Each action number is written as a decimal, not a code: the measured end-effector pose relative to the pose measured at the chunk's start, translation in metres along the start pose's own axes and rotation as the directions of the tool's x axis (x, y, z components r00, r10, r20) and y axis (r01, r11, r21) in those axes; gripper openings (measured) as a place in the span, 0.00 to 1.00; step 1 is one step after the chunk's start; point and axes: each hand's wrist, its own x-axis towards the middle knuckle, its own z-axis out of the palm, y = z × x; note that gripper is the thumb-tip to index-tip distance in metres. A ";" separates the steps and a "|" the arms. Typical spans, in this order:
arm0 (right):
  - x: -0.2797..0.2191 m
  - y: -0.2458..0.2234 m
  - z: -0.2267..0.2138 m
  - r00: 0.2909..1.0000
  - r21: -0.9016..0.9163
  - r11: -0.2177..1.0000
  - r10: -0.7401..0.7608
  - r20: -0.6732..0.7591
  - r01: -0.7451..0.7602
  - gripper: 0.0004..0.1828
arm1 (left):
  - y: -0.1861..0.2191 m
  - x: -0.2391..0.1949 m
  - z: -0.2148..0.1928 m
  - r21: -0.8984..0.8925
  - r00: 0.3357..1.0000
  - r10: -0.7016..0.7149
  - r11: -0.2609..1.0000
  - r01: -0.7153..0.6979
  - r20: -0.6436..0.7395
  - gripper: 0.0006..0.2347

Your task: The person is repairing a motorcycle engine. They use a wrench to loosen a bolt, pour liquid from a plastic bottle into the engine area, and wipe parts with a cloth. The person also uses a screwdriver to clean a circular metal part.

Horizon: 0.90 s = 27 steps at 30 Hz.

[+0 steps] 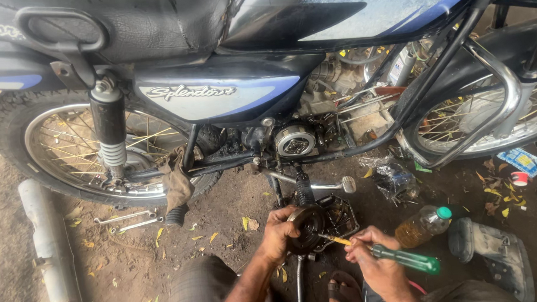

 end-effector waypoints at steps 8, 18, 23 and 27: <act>-0.002 0.009 0.026 0.883 0.688 0.668 0.461 -0.082 -0.285 0.06 | -0.006 0.001 0.016 0.019 0.895 0.440 0.898 -0.440 -0.070 0.23; 0.034 -0.023 -0.006 0.964 -0.178 0.969 -0.126 0.234 0.170 0.02 | -0.001 0.009 -0.004 0.022 1.000 0.026 0.999 -0.026 0.003 0.23; 0.028 -0.005 -0.003 0.924 0.358 0.852 0.346 0.163 -0.382 0.06 | -0.012 0.009 0.002 -0.148 0.991 0.120 0.983 -0.110 0.059 0.25; 0.002 0.000 0.031 0.873 0.718 0.600 0.488 0.020 -0.352 0.05 | -0.007 0.003 0.015 -0.300 0.990 -0.051 0.954 0.008 -0.135 0.28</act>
